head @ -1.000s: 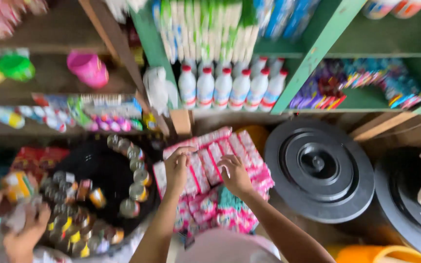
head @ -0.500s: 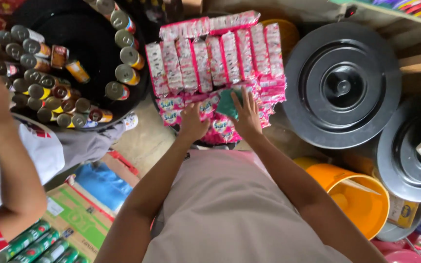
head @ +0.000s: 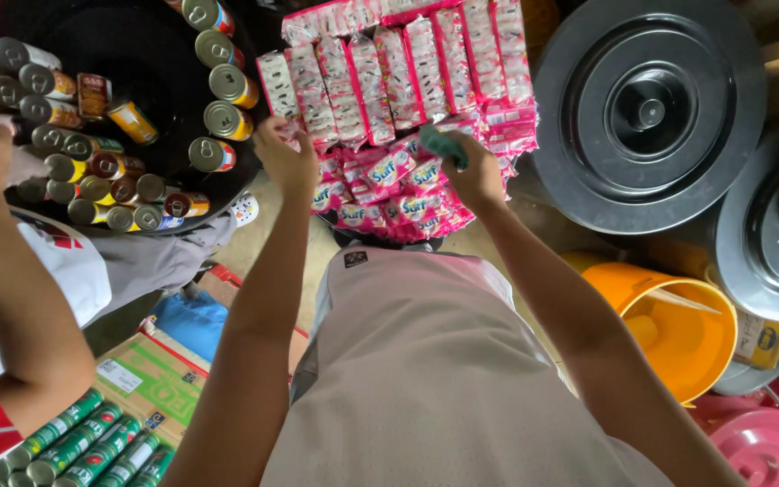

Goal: Wiping detergent packs with a cloth and placing them onto a shelf in a grocery store.

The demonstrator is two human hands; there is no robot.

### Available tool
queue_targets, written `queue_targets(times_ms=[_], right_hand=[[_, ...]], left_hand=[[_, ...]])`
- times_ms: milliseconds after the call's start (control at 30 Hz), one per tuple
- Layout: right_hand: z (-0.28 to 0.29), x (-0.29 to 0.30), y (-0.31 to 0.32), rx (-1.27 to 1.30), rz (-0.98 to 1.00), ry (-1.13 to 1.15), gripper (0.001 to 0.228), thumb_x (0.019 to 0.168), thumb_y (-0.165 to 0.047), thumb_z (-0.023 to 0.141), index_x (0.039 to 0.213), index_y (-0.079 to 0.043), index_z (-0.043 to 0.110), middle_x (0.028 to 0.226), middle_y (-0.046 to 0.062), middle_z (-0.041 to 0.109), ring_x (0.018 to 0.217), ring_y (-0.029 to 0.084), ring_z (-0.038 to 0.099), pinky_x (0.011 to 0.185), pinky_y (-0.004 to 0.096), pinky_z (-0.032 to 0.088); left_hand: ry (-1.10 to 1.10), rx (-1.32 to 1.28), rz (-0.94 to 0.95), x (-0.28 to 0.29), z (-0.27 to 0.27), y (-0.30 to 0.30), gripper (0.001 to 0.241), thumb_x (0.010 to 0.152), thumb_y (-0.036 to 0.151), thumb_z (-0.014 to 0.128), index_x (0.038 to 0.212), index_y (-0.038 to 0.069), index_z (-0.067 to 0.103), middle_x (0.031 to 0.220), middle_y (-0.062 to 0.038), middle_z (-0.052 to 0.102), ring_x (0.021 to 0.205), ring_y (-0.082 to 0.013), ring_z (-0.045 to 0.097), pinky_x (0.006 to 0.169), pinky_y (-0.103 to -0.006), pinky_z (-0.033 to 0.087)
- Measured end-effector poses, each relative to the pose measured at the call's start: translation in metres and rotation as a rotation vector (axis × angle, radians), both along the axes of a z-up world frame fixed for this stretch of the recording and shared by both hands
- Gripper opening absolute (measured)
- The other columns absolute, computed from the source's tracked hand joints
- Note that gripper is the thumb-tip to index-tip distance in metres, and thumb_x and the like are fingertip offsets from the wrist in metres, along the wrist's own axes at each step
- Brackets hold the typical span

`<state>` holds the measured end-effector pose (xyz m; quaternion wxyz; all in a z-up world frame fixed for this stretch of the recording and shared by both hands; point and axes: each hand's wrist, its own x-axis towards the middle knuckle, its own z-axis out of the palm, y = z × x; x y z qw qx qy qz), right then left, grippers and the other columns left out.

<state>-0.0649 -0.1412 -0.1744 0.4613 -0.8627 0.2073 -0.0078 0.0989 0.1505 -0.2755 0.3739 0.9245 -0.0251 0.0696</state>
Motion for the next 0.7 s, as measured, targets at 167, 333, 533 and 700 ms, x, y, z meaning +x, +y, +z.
queue_targets(times_ms=[167,333,533,700], right_hand=[[-0.006,-0.002,-0.009,1.219,-0.501,-0.292,0.051,0.087,-0.02,0.062,0.132,0.003,0.061,0.117,0.015,0.071,0.107,0.029,0.068,0.096,0.044,0.058],[0.073,-0.011,0.004,1.577,-0.596,-0.233,0.064,0.089,-0.048,0.063,0.129,0.002,0.062,0.112,0.014,0.073,0.098,0.026,0.069,0.083,0.042,0.056],[0.061,-0.039,0.004,1.322,-0.541,-0.31,0.048,0.098,-0.024,0.071,0.139,-0.004,0.054,0.125,0.006,0.068,0.119,0.02,0.066,0.109,0.041,0.053],[0.072,-0.041,0.008,1.371,-0.575,-0.265,0.047,0.098,-0.022,0.07,0.139,-0.004,0.054,0.125,0.008,0.068,0.117,0.022,0.067,0.107,0.04,0.055]], left_hand=[[0.166,-0.136,0.031,0.052,-0.076,0.025,0.054,0.092,0.031,0.077,0.132,0.002,0.056,0.124,-0.019,0.062,0.109,-0.0337,0.06,0.093,-0.0484,0.049],[0.618,-0.858,-0.14,0.075,-0.11,0.022,0.062,0.099,0.038,0.07,0.145,0.005,0.046,0.138,-0.012,0.062,0.122,-0.022,0.062,0.102,-0.0381,0.053],[0.672,-0.808,0.052,0.071,-0.106,0.023,0.06,0.098,0.039,0.07,0.144,0.007,0.048,0.138,-0.009,0.064,0.119,-0.0196,0.064,0.098,-0.0359,0.053],[0.664,-0.716,0.042,0.086,-0.143,0.058,0.042,0.104,0.038,0.068,0.126,0.003,0.066,0.107,-0.004,0.07,0.094,-0.0146,0.063,0.084,-0.0325,0.053]])
